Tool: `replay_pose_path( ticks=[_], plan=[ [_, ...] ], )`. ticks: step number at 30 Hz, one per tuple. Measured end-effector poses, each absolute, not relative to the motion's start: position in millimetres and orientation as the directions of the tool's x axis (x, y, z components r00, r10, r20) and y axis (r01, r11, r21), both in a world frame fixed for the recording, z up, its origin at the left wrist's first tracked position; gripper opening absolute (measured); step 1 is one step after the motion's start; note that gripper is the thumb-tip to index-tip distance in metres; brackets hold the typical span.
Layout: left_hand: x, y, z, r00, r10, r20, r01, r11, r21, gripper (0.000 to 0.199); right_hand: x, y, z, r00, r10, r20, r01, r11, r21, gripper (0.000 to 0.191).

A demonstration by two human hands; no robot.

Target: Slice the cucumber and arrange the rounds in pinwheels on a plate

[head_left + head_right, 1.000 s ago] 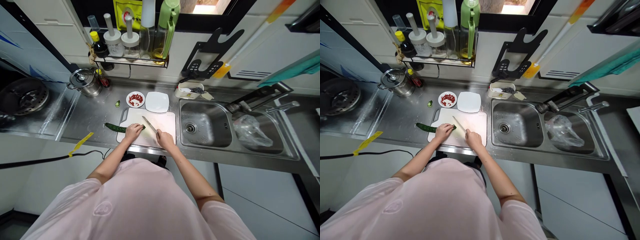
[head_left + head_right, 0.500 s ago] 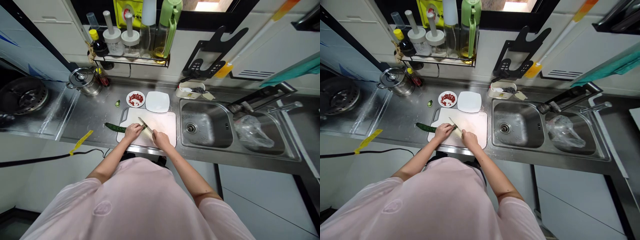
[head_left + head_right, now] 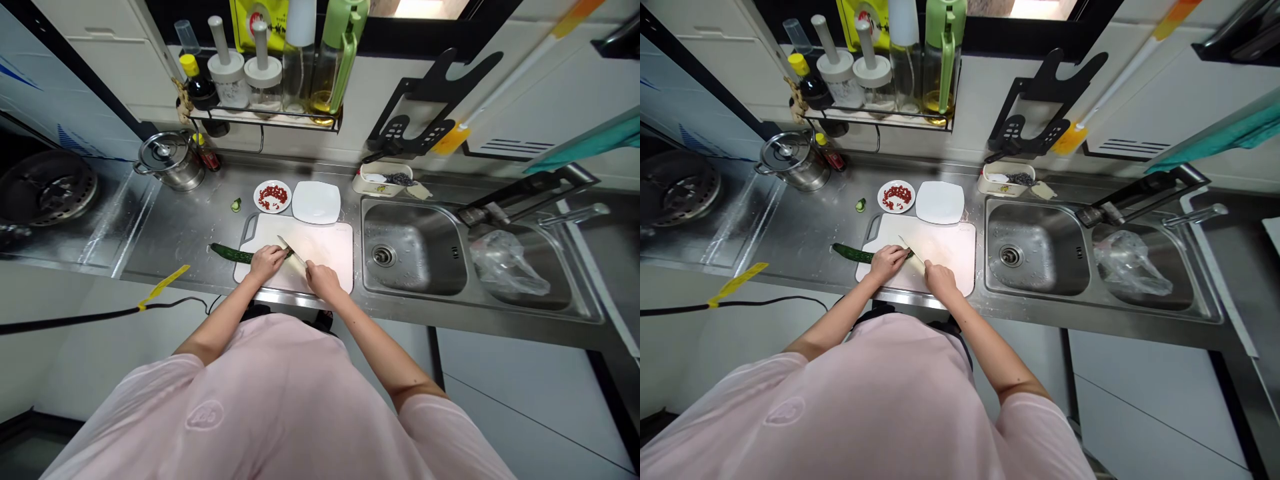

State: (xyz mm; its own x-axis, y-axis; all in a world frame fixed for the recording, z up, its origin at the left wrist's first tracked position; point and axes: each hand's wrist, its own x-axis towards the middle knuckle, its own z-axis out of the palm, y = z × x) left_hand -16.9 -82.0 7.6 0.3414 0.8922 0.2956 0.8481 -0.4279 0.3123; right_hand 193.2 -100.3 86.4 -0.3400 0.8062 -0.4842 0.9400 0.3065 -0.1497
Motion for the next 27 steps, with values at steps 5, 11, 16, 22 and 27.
replay_pose_path(
  ticks=[5, 11, 16, 22, 27],
  plan=[
    [-17, -82, 8, 0.34, 0.895, 0.289, 0.855, -0.422, 0.301, 0.028, 203, -106, 85, -0.35, 0.797, -0.492, 0.936, 0.323, -0.143, 0.029],
    [-16, -83, 9, 0.334, 0.899, 0.283, 0.858, -0.414, 0.303, 0.028, 210, -107, 85, -0.36, 0.792, -0.493, 0.932, 0.328, -0.155, 0.028],
    [-16, -82, 9, 0.336, 0.9, 0.279, 0.855, -0.415, 0.31, 0.028, 209, -102, 85, -0.378, 0.793, -0.478, 0.925, 0.34, -0.167, 0.028],
    [-16, -82, 9, 0.34, 0.903, 0.263, 0.853, -0.414, 0.32, 0.028, 207, -98, 85, -0.394, 0.79, -0.47, 0.918, 0.358, -0.168, 0.027],
    [-16, -82, 8, 0.338, 0.903, 0.264, 0.855, -0.412, 0.315, 0.027, 203, -95, 87, -0.383, 0.782, -0.491, 0.923, 0.351, -0.16, 0.028]
  ],
)
